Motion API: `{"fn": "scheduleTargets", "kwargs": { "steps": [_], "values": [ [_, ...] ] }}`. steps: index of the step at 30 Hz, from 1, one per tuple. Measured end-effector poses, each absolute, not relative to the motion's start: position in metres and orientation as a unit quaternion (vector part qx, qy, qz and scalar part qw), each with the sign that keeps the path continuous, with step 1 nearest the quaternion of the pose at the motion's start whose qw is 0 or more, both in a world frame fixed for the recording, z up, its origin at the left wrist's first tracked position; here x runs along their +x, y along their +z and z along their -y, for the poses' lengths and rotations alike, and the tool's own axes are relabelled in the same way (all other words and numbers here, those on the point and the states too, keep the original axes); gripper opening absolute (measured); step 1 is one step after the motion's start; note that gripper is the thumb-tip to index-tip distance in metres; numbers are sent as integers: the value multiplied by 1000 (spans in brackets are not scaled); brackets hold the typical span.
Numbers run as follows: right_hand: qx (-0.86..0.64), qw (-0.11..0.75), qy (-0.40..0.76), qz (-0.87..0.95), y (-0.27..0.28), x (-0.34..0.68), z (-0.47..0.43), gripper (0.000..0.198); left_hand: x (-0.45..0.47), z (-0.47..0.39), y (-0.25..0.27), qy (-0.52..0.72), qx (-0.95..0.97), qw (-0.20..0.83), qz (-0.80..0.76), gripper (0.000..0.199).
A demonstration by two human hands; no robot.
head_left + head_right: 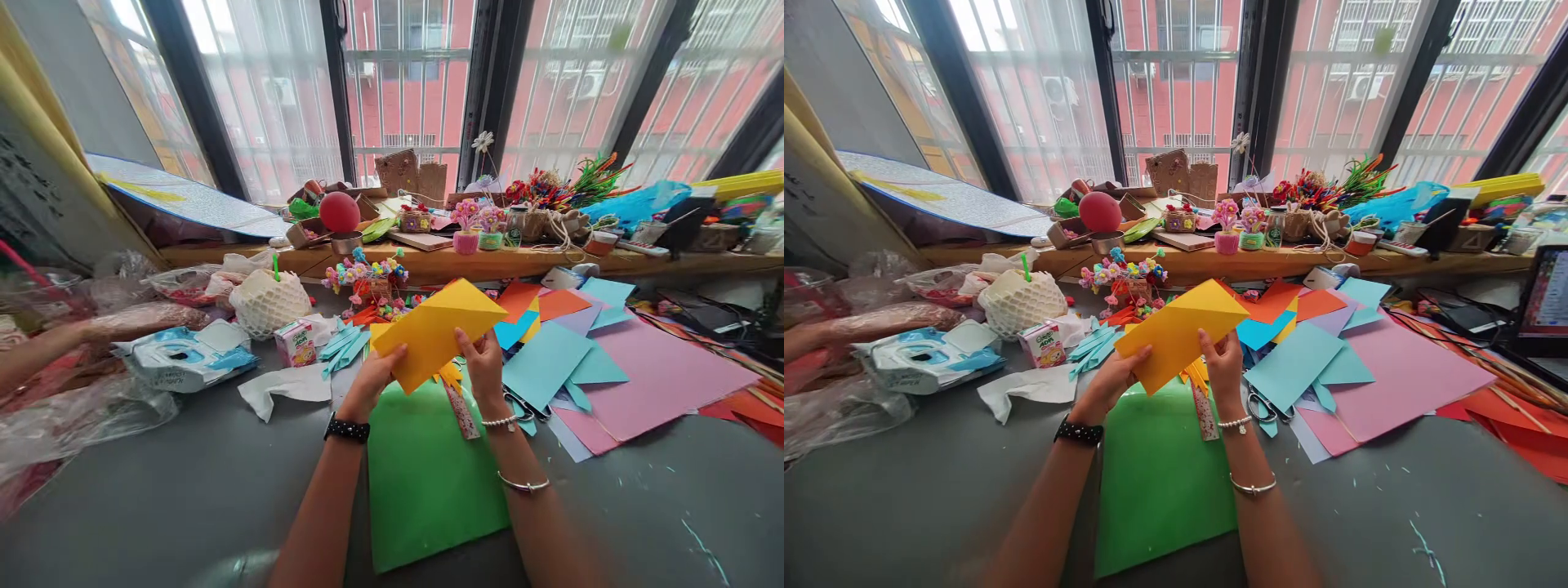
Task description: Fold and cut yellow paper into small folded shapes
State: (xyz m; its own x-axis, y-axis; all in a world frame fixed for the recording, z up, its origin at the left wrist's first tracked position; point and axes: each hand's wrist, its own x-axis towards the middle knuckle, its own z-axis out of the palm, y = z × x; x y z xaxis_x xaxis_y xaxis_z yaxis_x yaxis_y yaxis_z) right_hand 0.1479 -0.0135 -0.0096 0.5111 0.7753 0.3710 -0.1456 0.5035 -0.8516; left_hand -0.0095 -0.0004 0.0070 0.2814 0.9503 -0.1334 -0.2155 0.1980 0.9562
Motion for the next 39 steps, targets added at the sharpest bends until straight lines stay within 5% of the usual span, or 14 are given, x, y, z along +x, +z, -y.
{"fn": "scheduleTargets", "kwargs": {
  "steps": [7,13,20,28,35,39],
  "values": [
    [-407,815,336,239,-16,159,5,43,-11,-1,1,391,463,688,-399,31],
    [-464,783,248,330,-18,157,8,38,-9,1,4,414,441,702,-376,24],
    [-461,533,13,709,-14,139,21,51,-6,-4,0,468,419,707,-325,28],
    [-476,357,-100,798,-20,128,19,58,1,-2,1,498,403,729,-241,29],
    [-449,376,-28,810,-18,130,21,52,-2,-4,0,532,386,690,-304,15],
    [-423,466,143,764,-12,138,23,72,-3,-7,-1,531,381,680,-334,16]
  ]
}}
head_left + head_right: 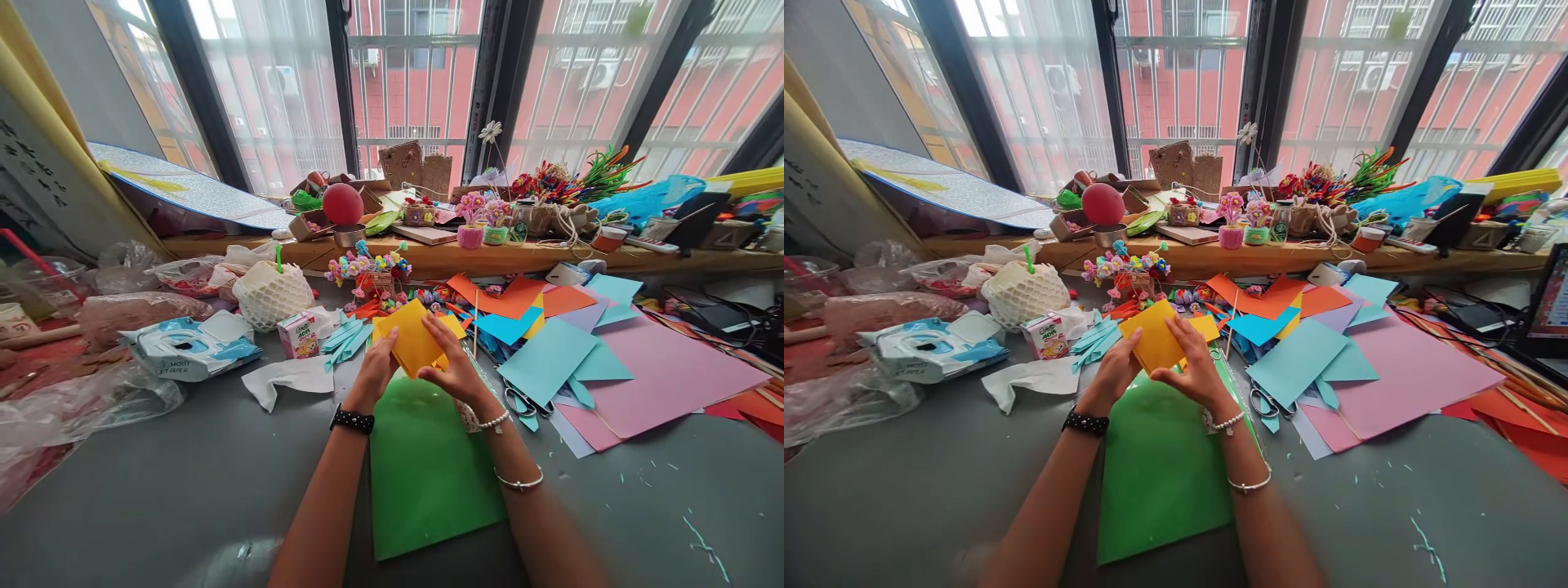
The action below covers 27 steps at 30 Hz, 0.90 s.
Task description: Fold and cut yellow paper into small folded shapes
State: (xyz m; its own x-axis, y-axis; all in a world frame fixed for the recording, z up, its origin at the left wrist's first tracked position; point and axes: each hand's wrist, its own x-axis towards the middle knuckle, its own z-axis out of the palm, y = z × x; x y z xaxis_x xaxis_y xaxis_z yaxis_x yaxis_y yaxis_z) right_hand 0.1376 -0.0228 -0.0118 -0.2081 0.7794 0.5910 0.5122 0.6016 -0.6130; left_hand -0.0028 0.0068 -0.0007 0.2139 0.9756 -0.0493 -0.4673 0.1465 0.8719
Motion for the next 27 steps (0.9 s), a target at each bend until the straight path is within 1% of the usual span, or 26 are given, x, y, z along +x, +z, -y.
{"fn": "scheduleTargets", "kwargs": {
  "steps": [2,5,7,9,12,18,22,27],
  "values": [
    [-401,529,253,704,-9,141,23,68,-3,-6,0,515,382,688,-339,16],
    [-421,600,391,557,-7,145,21,60,-5,-2,2,468,405,710,-337,16],
    [-441,609,455,476,-8,149,19,55,-6,1,2,428,427,725,-331,18],
    [-450,593,499,443,-9,152,18,48,-6,3,2,396,446,733,-326,20],
    [-461,576,523,427,-9,157,18,41,-7,1,-1,379,471,724,-331,25],
    [-474,560,519,439,-7,158,20,37,-9,-1,-3,368,500,705,-342,29],
    [-473,579,502,435,-10,158,19,30,-9,-4,-4,372,509,693,-350,32],
    [-456,601,505,418,-12,158,17,29,-10,-10,-6,422,509,650,-375,34]
  ]
}}
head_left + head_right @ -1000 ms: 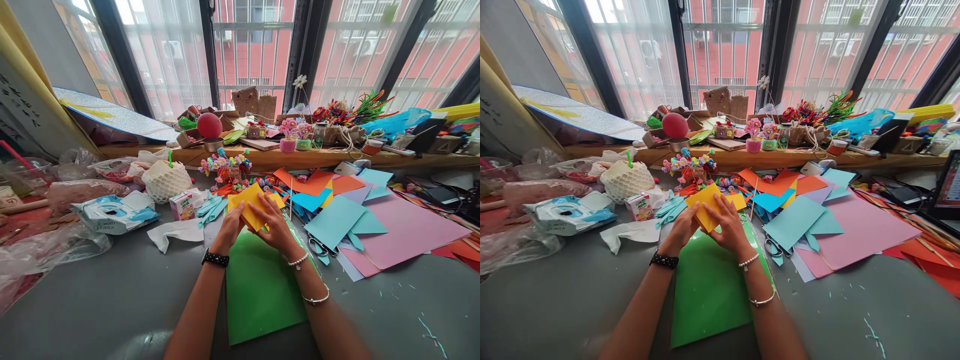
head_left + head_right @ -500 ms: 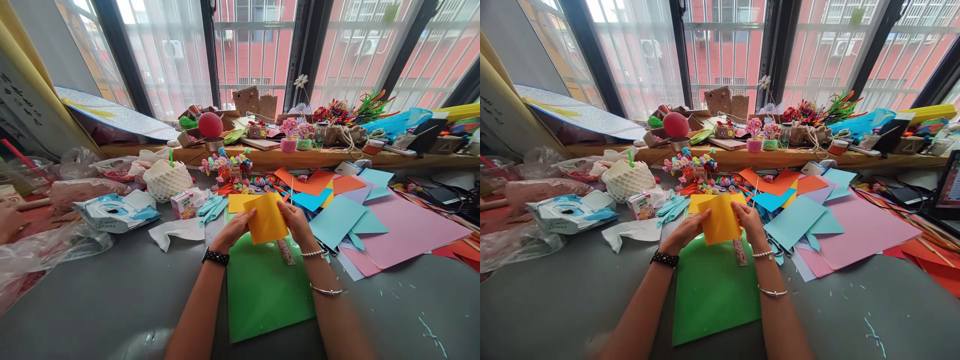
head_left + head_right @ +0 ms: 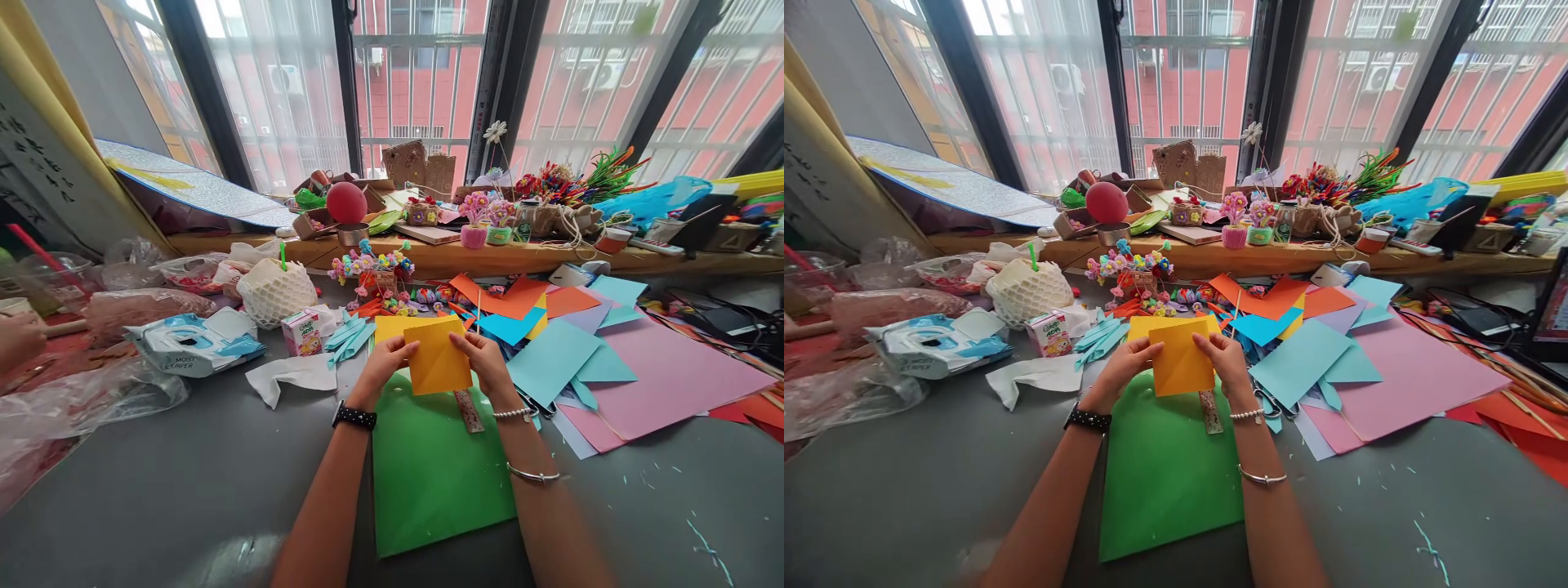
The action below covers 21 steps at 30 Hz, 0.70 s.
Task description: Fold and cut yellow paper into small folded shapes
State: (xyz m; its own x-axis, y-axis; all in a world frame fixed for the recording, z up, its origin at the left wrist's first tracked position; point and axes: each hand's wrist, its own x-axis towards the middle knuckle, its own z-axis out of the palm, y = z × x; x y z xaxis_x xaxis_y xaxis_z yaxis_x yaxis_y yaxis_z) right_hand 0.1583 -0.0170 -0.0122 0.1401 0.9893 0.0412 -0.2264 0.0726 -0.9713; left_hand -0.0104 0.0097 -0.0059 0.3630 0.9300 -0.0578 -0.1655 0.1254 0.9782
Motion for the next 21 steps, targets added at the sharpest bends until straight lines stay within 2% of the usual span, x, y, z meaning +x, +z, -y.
{"fn": "scheduleTargets", "kwargs": {
  "steps": [10,21],
  "values": [
    [-472,615,477,414,-14,157,15,28,-11,-10,-5,471,491,609,-407,24],
    [-471,614,482,410,-15,157,15,31,-12,-11,-5,480,490,597,-416,23]
  ]
}}
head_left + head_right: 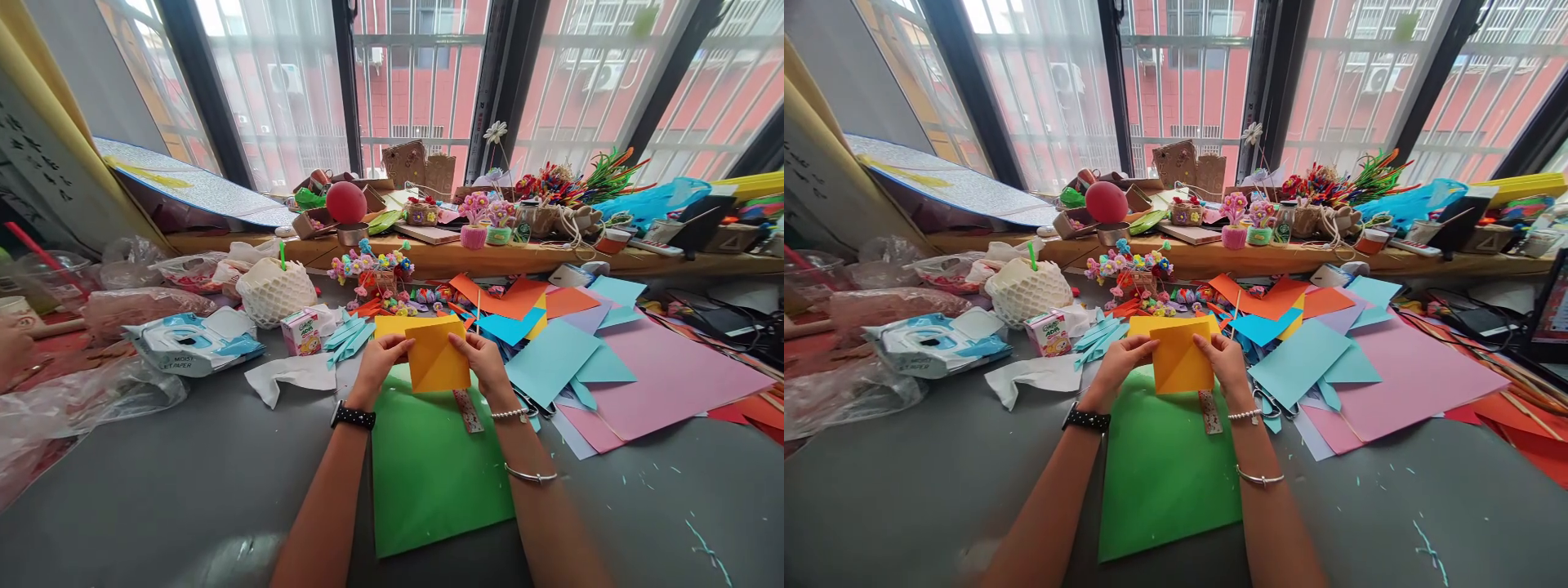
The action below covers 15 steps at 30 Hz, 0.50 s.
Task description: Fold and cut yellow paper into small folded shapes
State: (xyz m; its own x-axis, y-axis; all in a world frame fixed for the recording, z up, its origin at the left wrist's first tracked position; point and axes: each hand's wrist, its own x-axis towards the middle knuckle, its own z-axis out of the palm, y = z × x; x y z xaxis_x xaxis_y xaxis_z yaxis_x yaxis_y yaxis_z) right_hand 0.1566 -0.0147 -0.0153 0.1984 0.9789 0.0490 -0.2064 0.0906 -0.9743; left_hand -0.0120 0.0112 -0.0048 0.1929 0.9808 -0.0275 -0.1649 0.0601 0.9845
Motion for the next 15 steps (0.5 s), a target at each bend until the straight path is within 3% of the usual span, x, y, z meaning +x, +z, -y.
{"fn": "scheduleTargets", "kwargs": {
  "steps": [15],
  "values": [
    [-501,601,465,414,-15,158,15,31,-15,-11,-1,514,457,579,-438,26]
  ]
}}
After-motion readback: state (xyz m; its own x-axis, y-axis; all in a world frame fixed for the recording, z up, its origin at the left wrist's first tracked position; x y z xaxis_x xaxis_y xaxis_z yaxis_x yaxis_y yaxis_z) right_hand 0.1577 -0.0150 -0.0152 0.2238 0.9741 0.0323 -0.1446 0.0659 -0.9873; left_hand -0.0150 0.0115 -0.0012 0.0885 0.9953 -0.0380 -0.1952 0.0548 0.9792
